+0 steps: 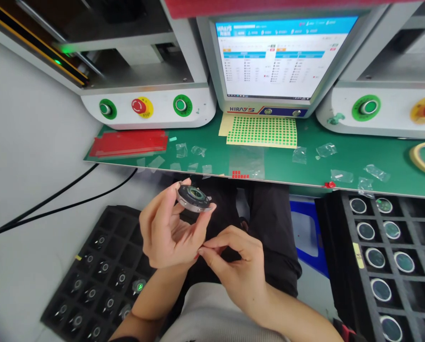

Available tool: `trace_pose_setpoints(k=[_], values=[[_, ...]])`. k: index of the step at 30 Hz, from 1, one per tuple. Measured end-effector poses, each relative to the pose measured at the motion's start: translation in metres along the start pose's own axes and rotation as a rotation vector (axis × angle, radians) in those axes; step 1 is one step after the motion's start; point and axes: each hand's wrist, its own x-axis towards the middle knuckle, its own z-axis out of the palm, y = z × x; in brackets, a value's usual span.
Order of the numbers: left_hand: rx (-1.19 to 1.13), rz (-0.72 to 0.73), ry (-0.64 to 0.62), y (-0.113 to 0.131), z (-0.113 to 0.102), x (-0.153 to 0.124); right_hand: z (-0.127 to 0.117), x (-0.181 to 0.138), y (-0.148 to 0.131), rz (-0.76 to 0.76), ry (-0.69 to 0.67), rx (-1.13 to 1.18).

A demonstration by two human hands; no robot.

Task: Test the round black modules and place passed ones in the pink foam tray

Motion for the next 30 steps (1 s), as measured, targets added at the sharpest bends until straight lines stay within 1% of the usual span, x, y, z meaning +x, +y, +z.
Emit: trace_pose_setpoints(k=[4, 10, 13, 15, 20, 23, 25, 30], values=[[0.031, 0.006, -0.076, -0.001, -0.004, 0.0, 0.0, 0.0, 0.0, 0.026, -0.014, 0.031], [-0.023, -0.002, -0.1, -0.003, -0.009, -0.001, 0.003, -0.005, 0.003, -0.011, 0.041, 0.014], [-0.002, 0.026, -0.134, -0.004, -0.01, -0.001, 0.003, -0.005, 0.002, -0.004, 0.026, 0.009], [0.029, 0.048, -0.114, -0.005, -0.009, 0.0, 0.003, -0.004, 0.001, 0.002, 0.01, 0.014], [0.077, 0.1, 0.022, -0.006, 0.0, 0.0, 0.002, -0.002, 0.003, 0.04, -0.037, 0.045], [0.112, 0.094, 0.037, -0.006, 0.002, -0.002, 0.001, -0.002, 0.004, 0.056, -0.073, 0.055], [0.131, 0.075, 0.036, -0.005, 0.001, -0.002, 0.001, -0.003, 0.004, 0.0, -0.067, 0.029], [0.079, 0.024, 0.004, -0.002, -0.007, -0.001, 0.001, -0.005, 0.0, -0.306, -0.009, -0.143]])
